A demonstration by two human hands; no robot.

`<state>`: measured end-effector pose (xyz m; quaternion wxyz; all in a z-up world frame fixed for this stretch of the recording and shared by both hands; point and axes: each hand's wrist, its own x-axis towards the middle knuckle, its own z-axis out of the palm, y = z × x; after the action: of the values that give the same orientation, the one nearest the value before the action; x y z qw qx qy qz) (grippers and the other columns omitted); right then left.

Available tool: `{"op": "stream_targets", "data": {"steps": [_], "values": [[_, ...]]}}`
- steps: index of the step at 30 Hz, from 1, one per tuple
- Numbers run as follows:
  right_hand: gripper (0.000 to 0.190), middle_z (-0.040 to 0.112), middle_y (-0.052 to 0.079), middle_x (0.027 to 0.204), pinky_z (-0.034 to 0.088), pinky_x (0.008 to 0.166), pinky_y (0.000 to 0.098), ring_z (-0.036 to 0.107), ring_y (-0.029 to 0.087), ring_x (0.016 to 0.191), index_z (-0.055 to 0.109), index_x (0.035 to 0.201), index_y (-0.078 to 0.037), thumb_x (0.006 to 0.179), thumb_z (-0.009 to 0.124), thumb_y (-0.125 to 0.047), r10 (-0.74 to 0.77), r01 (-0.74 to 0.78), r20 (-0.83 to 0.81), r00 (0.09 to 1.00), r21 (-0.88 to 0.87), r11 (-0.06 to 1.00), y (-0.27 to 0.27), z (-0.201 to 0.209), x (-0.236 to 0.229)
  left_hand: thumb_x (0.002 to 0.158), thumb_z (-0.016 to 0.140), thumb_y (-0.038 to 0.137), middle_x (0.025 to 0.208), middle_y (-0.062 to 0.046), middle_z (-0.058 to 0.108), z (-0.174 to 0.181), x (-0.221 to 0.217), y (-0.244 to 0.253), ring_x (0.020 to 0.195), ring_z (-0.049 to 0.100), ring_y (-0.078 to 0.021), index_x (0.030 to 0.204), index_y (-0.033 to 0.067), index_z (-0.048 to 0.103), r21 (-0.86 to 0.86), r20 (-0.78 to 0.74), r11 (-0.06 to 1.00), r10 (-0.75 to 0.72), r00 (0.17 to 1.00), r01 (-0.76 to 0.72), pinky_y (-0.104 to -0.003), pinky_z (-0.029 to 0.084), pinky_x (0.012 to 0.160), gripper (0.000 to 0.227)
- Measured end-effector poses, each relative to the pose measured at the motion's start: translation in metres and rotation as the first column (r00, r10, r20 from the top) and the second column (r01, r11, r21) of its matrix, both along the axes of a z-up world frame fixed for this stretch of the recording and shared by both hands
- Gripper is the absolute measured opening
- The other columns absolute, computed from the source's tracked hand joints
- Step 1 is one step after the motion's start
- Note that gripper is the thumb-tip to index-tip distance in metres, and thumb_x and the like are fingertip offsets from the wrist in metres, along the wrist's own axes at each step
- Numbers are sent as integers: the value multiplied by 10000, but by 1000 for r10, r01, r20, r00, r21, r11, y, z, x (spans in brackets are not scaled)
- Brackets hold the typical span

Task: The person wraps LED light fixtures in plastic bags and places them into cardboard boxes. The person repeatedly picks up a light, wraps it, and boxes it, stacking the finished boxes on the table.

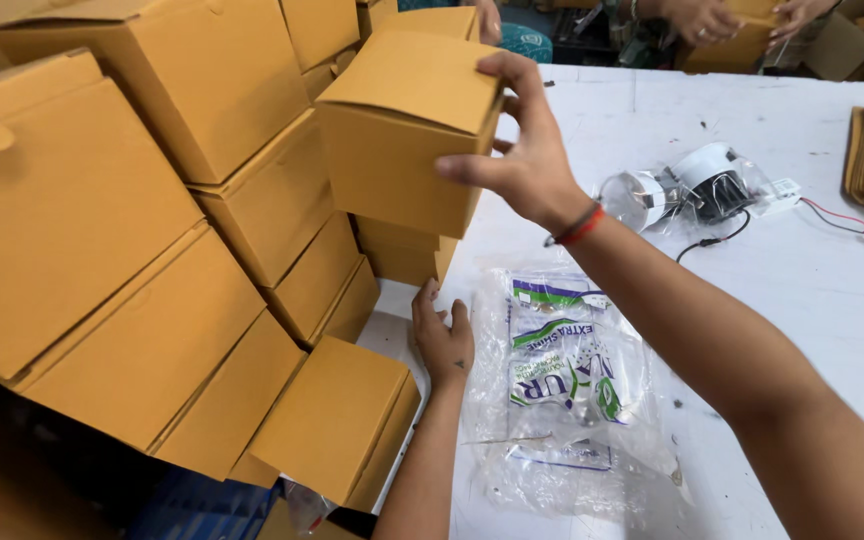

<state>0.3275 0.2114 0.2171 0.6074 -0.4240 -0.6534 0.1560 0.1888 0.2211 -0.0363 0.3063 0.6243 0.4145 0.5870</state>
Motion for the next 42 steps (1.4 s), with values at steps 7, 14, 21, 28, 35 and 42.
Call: {"op": "stream_targets", "data": {"steps": [7, 14, 21, 28, 35, 42], "values": [[936, 445, 211, 1550, 479, 1187, 485, 510, 368, 1423, 398, 1477, -91, 777, 963, -351, -186, 144, 180, 966, 227, 963, 56, -9, -8, 894, 667, 90, 1310, -170, 622, -1, -2, 0, 1173, 637, -289, 1354, 5, 561, 28, 10, 1000, 6, 1000, -7, -363, 555, 868, 480], [974, 553, 224, 1392, 525, 1133, 438, 577, 352, 1342, 372, 1486, -62, 748, 906, -408, -152, 143, 74, 986, 116, 983, 87, -1, 9, 881, 674, 124, 1287, -148, 637, 4, -2, -2, 1008, 659, -273, 1348, 36, 575, -107, -17, 994, -10, 1000, 8, -359, 547, 844, 486], [976, 491, 202, 1433, 451, 1181, 439, 494, 366, 1401, 389, 1496, -71, 731, 910, -381, -247, 206, 210, 946, 200, 958, 102, -11, 21, 898, 667, 103, 1285, -160, 633, 0, 1, 2, 1126, 638, -265, 1321, 15, 579, 15, -9, 1000, -14, 1000, 14, -355, 542, 848, 440], [1036, 391, 235, 1555, 365, 1246, 483, 380, 395, 1502, 323, 1579, -92, 806, 890, -487, -291, 267, 179, 940, 148, 952, 113, -38, 4, 891, 676, 105, 1225, -107, 699, 1, 1, -2, 1079, 663, -247, 1291, 34, 602, 0, -37, 999, -37, 999, 37, -352, 541, 843, 413], [1095, 299, 270, 1660, 306, 1291, 503, 305, 408, 1575, 172, 1653, -33, 925, 828, -521, -266, 244, 213, 940, 121, 962, 46, -73, -35, 899, 720, 207, 1310, -131, 674, 9, -25, -26, 1226, 626, -289, 1294, 51, 624, -263, -148, 956, -175, 973, 132, -390, 486, 1004, 435], [787, 429, 162, 1580, 444, 1120, 463, 451, 320, 1454, 373, 1568, -70, 934, 721, -380, 108, -128, -89, 990, -274, 953, -78, -170, -126, 921, 705, 124, 1068, -124, 761, 33, -185, -212, 1032, 757, -264, 1083, 22, 727, 288, -143, 955, -24, 989, 65, -361, 584, 970, 193]]}}
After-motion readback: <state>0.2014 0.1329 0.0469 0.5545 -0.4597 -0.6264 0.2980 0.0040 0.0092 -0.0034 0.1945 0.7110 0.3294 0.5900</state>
